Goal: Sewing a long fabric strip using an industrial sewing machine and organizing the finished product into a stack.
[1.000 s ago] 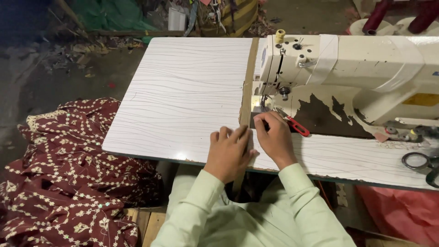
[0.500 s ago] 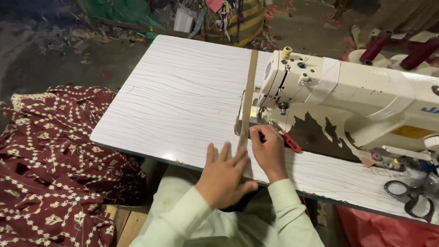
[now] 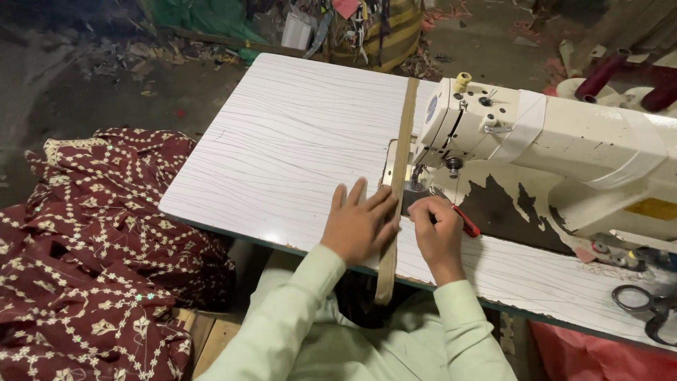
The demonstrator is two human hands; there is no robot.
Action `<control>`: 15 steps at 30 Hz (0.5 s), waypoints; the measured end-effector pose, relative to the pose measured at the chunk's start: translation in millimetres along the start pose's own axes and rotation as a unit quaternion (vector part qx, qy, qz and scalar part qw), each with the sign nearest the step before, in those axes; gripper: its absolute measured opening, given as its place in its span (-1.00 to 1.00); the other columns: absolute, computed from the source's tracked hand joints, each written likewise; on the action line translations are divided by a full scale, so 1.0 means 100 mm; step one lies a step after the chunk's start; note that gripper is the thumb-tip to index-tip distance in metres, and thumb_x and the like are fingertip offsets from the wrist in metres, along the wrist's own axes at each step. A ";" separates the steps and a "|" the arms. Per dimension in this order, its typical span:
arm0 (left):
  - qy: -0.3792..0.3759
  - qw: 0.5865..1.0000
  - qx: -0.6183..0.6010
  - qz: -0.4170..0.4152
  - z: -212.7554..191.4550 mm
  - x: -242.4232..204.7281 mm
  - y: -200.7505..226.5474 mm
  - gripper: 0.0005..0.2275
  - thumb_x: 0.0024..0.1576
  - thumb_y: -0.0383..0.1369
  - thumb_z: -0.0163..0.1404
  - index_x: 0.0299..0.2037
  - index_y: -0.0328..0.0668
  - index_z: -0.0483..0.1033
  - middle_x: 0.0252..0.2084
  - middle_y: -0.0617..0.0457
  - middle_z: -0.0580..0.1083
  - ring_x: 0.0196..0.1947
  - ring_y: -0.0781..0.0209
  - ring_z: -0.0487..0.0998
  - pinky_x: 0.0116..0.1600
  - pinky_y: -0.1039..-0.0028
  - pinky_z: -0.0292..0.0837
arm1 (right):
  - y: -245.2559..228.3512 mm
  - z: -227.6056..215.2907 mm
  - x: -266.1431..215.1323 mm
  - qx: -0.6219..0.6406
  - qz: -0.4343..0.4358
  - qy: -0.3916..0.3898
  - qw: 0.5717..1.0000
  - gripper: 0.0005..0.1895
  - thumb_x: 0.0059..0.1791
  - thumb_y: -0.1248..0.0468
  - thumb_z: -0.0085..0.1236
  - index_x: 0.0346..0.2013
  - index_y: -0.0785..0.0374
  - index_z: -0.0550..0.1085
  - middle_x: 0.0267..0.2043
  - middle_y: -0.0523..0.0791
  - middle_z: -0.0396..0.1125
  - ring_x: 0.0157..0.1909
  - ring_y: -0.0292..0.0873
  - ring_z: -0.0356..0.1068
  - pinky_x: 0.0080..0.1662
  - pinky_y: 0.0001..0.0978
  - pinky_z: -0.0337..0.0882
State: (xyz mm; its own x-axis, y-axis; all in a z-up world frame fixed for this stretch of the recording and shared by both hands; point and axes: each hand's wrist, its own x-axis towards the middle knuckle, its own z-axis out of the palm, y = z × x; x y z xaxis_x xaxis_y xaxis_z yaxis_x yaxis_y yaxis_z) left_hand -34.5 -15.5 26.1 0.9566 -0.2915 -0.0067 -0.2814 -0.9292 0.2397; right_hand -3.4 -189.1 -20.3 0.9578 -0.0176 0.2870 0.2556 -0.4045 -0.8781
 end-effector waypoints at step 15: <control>0.156 0.980 -0.120 0.022 -0.11 0.17 -0.03 -0.77 0.25 -0.22 -0.08 -0.06 0.05 0.65 0.20 0.02 0.53 0.18 -0.17 0.51 0.07 0.13 0.46 | 0.23 0.14 0.02 -0.080 -0.066 -0.004 0.995 -0.43 0.12 0.12 0.02 -0.81 0.11 0.33 -0.72 -0.18 0.21 -0.46 -0.15 0.28 -0.26 -0.39 0.28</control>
State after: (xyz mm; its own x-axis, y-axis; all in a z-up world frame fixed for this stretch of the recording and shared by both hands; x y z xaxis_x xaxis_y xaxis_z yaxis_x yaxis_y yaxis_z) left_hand -16.0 -15.0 36.0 0.9309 -0.2122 0.2973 -0.3334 -0.8261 0.4544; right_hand 5.9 -185.8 -45.8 0.9185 0.0527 0.3918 0.3557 -0.5429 -0.7607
